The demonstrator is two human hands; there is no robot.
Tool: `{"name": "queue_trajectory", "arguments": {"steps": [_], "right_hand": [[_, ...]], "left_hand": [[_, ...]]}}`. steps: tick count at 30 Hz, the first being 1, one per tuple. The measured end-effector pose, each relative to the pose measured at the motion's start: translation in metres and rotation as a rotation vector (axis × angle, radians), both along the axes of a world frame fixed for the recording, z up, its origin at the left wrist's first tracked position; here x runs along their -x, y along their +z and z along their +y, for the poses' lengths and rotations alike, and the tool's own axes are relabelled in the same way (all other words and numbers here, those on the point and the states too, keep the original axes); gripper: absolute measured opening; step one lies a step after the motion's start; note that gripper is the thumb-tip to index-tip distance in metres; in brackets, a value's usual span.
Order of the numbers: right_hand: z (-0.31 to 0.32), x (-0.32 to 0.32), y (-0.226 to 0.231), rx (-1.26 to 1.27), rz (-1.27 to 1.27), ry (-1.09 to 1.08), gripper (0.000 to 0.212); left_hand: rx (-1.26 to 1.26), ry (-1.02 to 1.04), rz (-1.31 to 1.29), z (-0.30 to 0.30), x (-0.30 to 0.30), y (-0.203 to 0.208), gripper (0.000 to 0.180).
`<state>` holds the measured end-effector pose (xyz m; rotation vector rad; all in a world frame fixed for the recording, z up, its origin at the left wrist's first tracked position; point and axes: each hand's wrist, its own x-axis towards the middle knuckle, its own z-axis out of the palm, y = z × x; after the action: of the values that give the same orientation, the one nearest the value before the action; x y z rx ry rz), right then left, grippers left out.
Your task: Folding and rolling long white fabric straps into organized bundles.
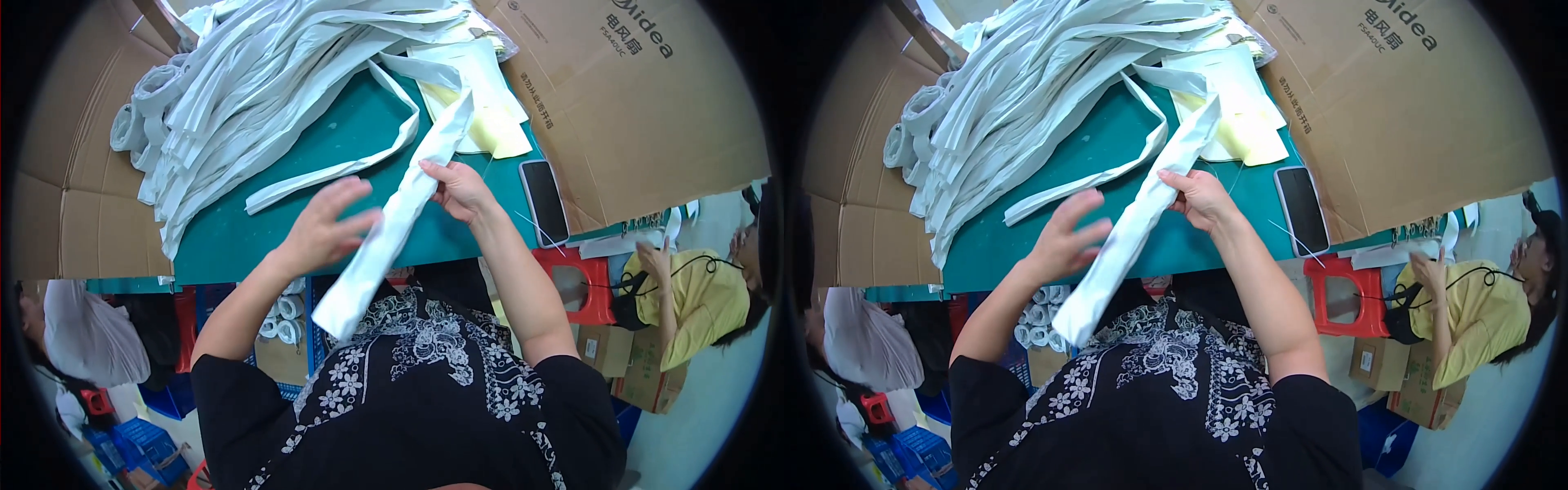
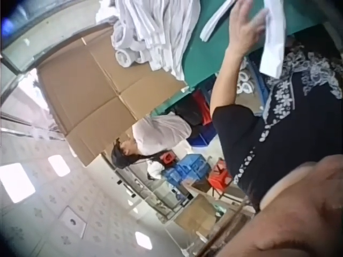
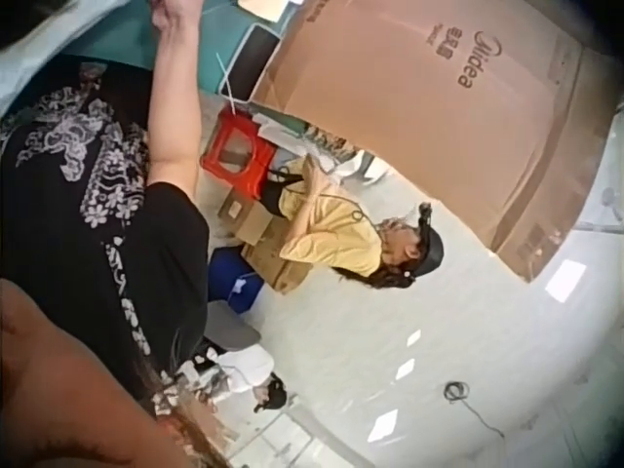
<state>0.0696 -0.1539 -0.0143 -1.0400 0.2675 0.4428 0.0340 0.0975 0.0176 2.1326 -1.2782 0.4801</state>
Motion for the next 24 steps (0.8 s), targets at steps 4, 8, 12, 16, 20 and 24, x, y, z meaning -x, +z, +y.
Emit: {"name": "queue_trajectory", "arguments": {"steps": [4, 8, 12, 16, 20, 24], "right_hand": [[0.011, 0.008, -0.004, -0.023, 0.11, 0.138, 0.024], [0.023, 0.008, -0.01, 0.068, 0.105, 0.162, 0.026], [0.012, -0.01, -0.013, 0.075, 0.108, 0.023, 0.025], [0.002, -0.021, -0.004, 0.041, 0.035, -0.052, 0.029], [-0.002, -0.031, -0.012, 0.046, 0.0, -0.103, 0.031], [0.002, -0.032, -0.02, 0.073, -0.007, -0.121, 0.034]], "left_hand": [[-0.152, -0.208, -0.095, -0.005, 0.029, 0.015, 0.037], [-0.09, -0.247, -0.028, -0.008, 0.038, 0.015, 0.035], [0.14, 0.13, 0.396, 0.005, 0.066, -0.007, 0.057], [0.919, -0.055, 1.482, 0.009, 0.12, -0.029, 0.051], [1.381, 0.309, 1.344, 0.0, 0.147, -0.043, 0.022], [1.423, 0.419, 1.181, -0.003, 0.146, -0.065, 0.02]]}}
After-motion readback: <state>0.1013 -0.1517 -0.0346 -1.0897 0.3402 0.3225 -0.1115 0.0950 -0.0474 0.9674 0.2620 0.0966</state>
